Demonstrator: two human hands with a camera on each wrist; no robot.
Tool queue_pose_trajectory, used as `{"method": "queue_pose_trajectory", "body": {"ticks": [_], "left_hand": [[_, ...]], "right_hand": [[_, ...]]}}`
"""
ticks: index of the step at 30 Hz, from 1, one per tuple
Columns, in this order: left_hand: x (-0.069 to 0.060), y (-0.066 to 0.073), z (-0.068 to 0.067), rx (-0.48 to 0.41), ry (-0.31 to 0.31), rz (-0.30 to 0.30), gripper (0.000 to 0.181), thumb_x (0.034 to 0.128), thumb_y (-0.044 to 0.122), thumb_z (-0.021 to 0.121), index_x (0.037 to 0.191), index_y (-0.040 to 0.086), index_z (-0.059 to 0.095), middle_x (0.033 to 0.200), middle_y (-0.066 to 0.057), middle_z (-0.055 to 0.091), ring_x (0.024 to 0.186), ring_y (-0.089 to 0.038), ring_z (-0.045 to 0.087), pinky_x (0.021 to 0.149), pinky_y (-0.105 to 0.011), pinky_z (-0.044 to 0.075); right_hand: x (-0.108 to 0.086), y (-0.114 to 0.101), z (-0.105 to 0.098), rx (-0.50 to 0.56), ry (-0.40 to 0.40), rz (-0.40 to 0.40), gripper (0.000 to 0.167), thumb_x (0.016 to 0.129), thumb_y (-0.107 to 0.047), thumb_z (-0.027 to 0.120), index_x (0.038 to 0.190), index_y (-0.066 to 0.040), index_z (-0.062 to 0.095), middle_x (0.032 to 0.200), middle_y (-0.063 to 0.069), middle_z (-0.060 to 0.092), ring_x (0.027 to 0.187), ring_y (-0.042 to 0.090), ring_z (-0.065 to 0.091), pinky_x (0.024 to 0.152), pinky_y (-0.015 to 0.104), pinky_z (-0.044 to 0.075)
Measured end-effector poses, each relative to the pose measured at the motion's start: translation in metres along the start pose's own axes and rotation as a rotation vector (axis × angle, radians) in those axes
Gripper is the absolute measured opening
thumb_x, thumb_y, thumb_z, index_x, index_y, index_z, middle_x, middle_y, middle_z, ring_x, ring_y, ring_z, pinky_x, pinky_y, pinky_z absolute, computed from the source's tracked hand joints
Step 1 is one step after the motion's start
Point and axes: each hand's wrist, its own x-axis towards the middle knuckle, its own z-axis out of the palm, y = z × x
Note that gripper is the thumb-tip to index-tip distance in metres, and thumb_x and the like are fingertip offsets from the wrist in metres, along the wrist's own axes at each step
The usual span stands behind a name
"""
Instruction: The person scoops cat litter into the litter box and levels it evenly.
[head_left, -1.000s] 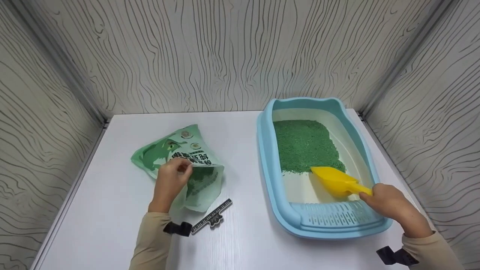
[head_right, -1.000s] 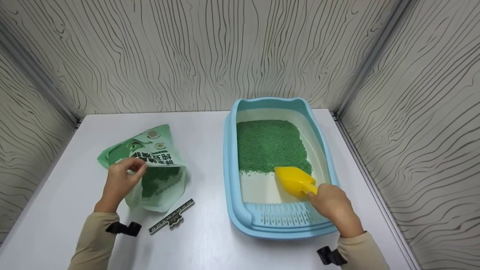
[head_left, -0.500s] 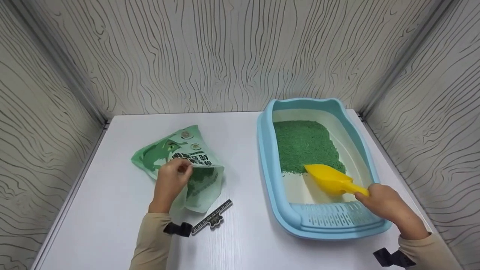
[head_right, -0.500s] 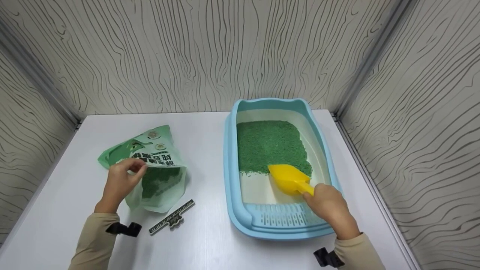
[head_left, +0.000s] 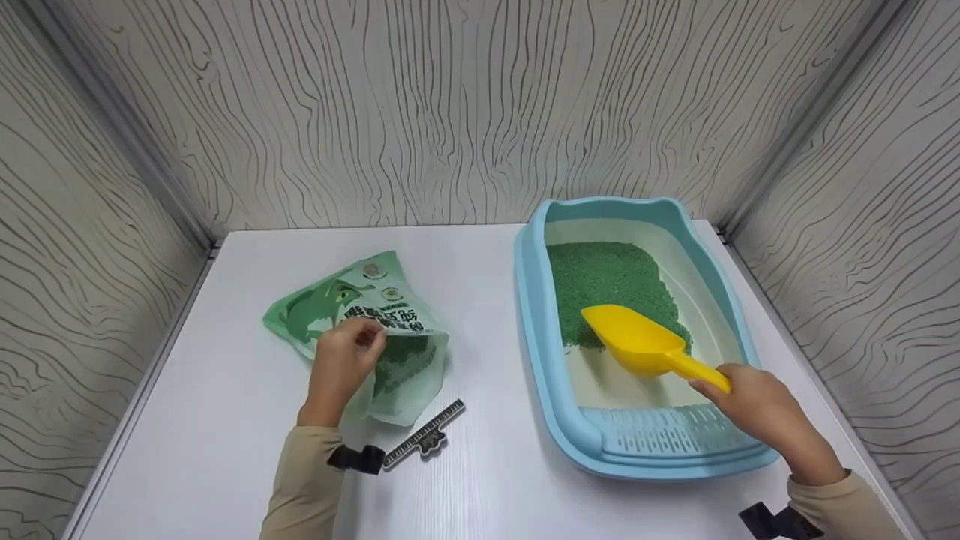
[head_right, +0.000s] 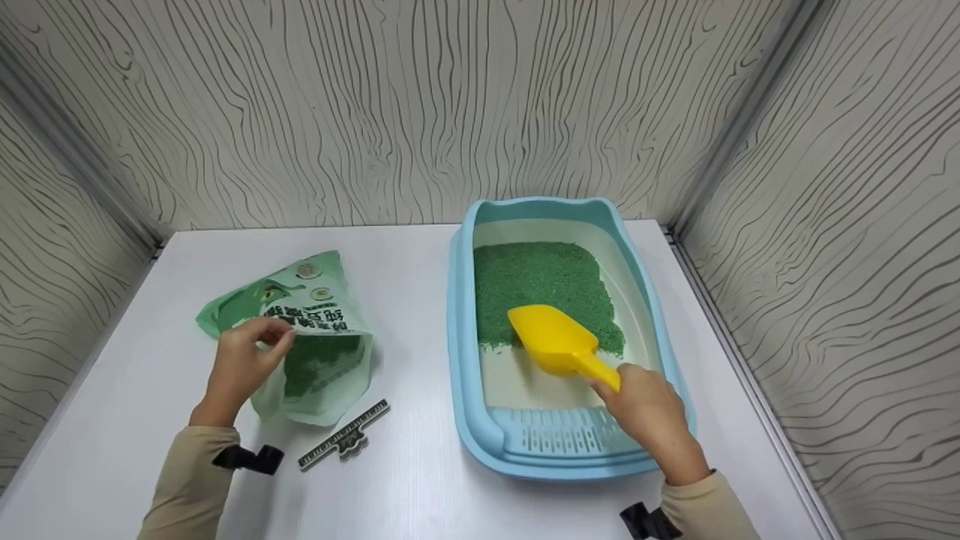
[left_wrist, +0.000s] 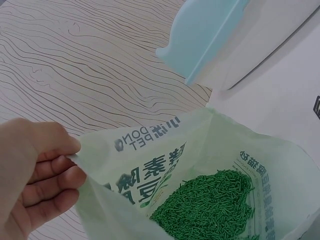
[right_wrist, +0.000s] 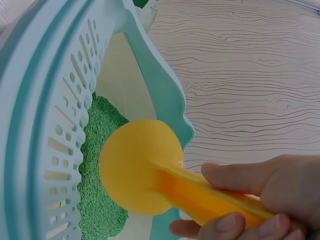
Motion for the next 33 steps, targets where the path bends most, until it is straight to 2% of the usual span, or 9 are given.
{"method": "queue_pose_trajectory", "body": {"ticks": [5, 8, 18, 24, 33], "left_hand": [[0.000, 0.000, 0.000, -0.008, 0.001, -0.004, 0.004, 0.0812, -0.001, 0.069, 0.079, 0.002, 0.068, 0.075, -0.010, 0.069, 0.065, -0.019, 0.066, 0.059, -0.031, 0.056], [0.001, 0.000, 0.000, -0.018, 0.006, -0.003, 0.004, 0.0810, -0.002, 0.069, 0.079, 0.002, 0.068, 0.074, -0.010, 0.070, 0.065, -0.019, 0.066, 0.059, -0.031, 0.056], [0.002, 0.000, 0.000, -0.030, 0.007, -0.005, 0.004, 0.0804, -0.002, 0.069, 0.079, 0.001, 0.067, 0.073, -0.010, 0.069, 0.063, -0.018, 0.064, 0.058, -0.028, 0.055], [0.002, 0.001, 0.000, -0.024, -0.008, -0.016, 0.003, 0.0827, 0.000, 0.068, 0.080, 0.001, 0.068, 0.075, -0.010, 0.070, 0.065, -0.018, 0.065, 0.059, -0.029, 0.055], [0.001, 0.001, 0.000, -0.018, 0.001, -0.015, 0.004, 0.0813, -0.001, 0.069, 0.079, 0.002, 0.068, 0.075, -0.010, 0.070, 0.065, -0.019, 0.065, 0.059, -0.029, 0.056]], "right_hand": [[0.001, -0.001, 0.004, 0.030, 0.009, -0.039, 0.039, 0.096, -0.031, 0.057, 0.105, 0.007, 0.058, 0.068, 0.002, 0.049, 0.061, 0.015, 0.042, 0.053, 0.025, 0.033], [0.001, -0.002, 0.005, 0.064, -0.003, -0.049, 0.038, 0.096, -0.028, 0.057, 0.110, 0.007, 0.054, 0.071, 0.004, 0.050, 0.062, 0.015, 0.042, 0.053, 0.024, 0.034], [0.000, -0.008, 0.002, 0.133, -0.017, -0.025, 0.036, 0.095, -0.022, 0.059, 0.110, 0.009, 0.046, 0.076, 0.008, 0.051, 0.064, 0.016, 0.045, 0.052, 0.022, 0.040], [-0.003, -0.012, -0.003, 0.190, -0.029, -0.017, 0.036, 0.095, -0.021, 0.058, 0.110, 0.009, 0.046, 0.074, 0.007, 0.051, 0.057, 0.014, 0.049, 0.048, 0.017, 0.042], [-0.008, -0.025, -0.013, 0.206, 0.041, -0.012, 0.033, 0.093, -0.024, 0.060, 0.102, 0.005, 0.049, 0.070, 0.006, 0.057, 0.052, 0.010, 0.048, 0.045, 0.015, 0.040]]}}
